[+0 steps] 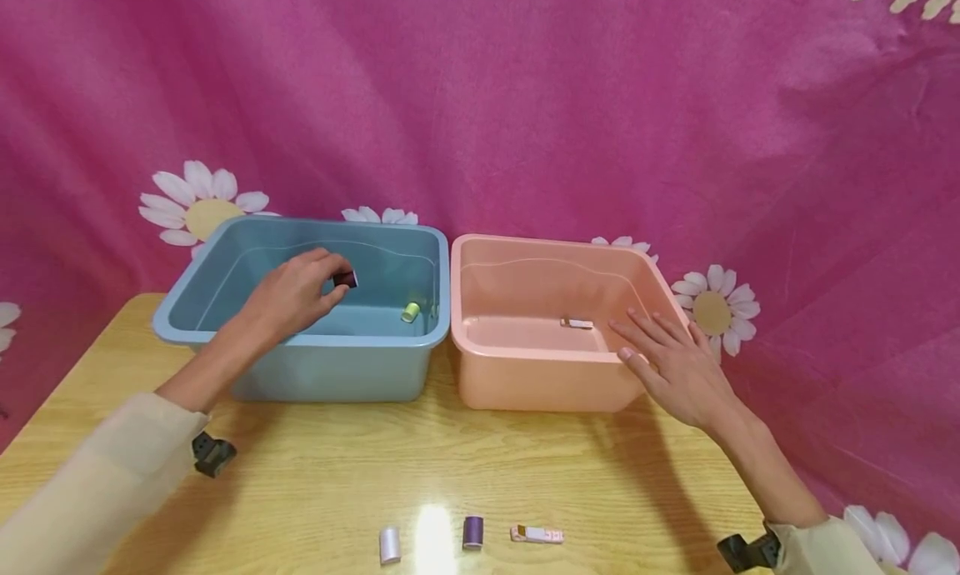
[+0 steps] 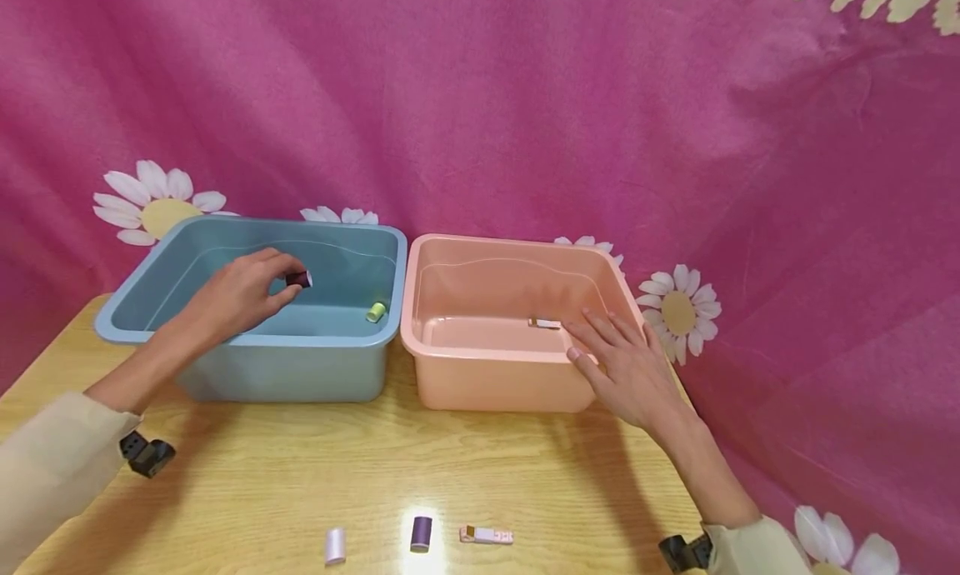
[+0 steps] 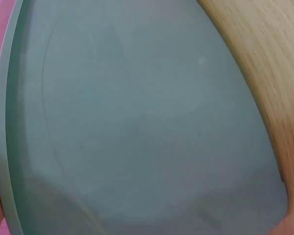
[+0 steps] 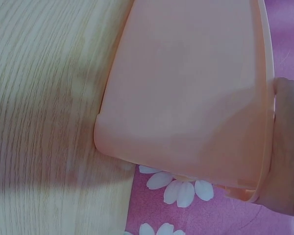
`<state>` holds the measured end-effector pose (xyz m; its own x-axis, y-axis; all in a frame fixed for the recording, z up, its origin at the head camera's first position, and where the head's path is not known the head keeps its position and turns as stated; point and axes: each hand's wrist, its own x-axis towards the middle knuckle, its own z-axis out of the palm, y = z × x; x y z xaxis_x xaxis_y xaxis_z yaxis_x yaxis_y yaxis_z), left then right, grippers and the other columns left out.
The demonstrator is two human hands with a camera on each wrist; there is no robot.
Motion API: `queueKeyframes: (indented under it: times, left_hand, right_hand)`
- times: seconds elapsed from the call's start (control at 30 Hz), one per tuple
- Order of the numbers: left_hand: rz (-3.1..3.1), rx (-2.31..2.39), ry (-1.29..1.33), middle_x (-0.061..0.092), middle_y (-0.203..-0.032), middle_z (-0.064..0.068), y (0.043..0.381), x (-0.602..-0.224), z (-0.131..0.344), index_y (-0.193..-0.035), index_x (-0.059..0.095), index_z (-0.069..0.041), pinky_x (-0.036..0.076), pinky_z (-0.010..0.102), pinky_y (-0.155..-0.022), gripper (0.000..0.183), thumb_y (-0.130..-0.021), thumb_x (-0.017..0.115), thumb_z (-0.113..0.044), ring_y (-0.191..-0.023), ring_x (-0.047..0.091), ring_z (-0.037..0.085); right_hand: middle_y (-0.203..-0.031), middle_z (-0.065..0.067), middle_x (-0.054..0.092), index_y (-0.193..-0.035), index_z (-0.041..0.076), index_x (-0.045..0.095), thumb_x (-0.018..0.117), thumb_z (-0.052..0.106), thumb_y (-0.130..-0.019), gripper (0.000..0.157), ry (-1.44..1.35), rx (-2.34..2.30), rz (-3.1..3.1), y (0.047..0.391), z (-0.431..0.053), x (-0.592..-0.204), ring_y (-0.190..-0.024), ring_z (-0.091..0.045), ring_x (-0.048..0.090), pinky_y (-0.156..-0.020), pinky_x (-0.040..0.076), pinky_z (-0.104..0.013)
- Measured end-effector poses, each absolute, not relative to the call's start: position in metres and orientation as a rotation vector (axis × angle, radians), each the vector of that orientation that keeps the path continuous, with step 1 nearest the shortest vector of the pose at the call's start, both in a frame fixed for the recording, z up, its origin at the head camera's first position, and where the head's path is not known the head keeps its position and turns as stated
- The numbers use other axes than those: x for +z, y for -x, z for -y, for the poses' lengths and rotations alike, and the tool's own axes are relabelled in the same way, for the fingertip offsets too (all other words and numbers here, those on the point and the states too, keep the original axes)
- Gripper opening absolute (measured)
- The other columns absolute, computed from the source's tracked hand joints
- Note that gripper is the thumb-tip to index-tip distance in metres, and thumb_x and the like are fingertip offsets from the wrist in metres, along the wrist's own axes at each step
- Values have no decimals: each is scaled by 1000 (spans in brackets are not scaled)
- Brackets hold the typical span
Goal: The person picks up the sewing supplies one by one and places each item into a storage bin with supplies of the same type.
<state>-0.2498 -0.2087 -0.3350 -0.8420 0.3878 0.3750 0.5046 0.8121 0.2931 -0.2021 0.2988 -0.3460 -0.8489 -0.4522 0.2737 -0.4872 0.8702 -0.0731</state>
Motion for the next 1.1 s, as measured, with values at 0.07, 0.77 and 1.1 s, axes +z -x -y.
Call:
queueKeyframes:
  times: [0.07, 0.77, 1.1]
  left_hand:
    - [2705, -557, 678, 65, -101, 13, 249, -335, 208, -108, 69, 0, 54, 45, -77, 18, -91, 72, -5, -93, 61, 27]
    - [2789, -621, 751, 65, -99, 12, 268, -329, 195, -105, 70, 0, 52, 46, -82, 14, -92, 70, -4, -95, 62, 30]
    - [2841, -559, 785, 67, -99, 13, 273, -318, 193, -107, 70, 3, 55, 44, -79, 17, -90, 72, -3, -91, 63, 29]
  right_hand:
    - [-155, -12, 40, -148, 20, 51, 44, 40, -106, 47, -717, 208, 2799, 201, -298, -346, -139, -45, 33, -107, 12, -71]
    - [-153, -14, 42, -149, 21, 50, 45, 38, -106, 47, -722, 221, 2786, 198, -306, -347, -137, -47, 34, -106, 9, -74]
    - [-153, -14, 42, -149, 20, 50, 45, 37, -106, 46, -741, 231, 2784, 202, -301, -349, -137, -47, 35, -106, 9, -74]
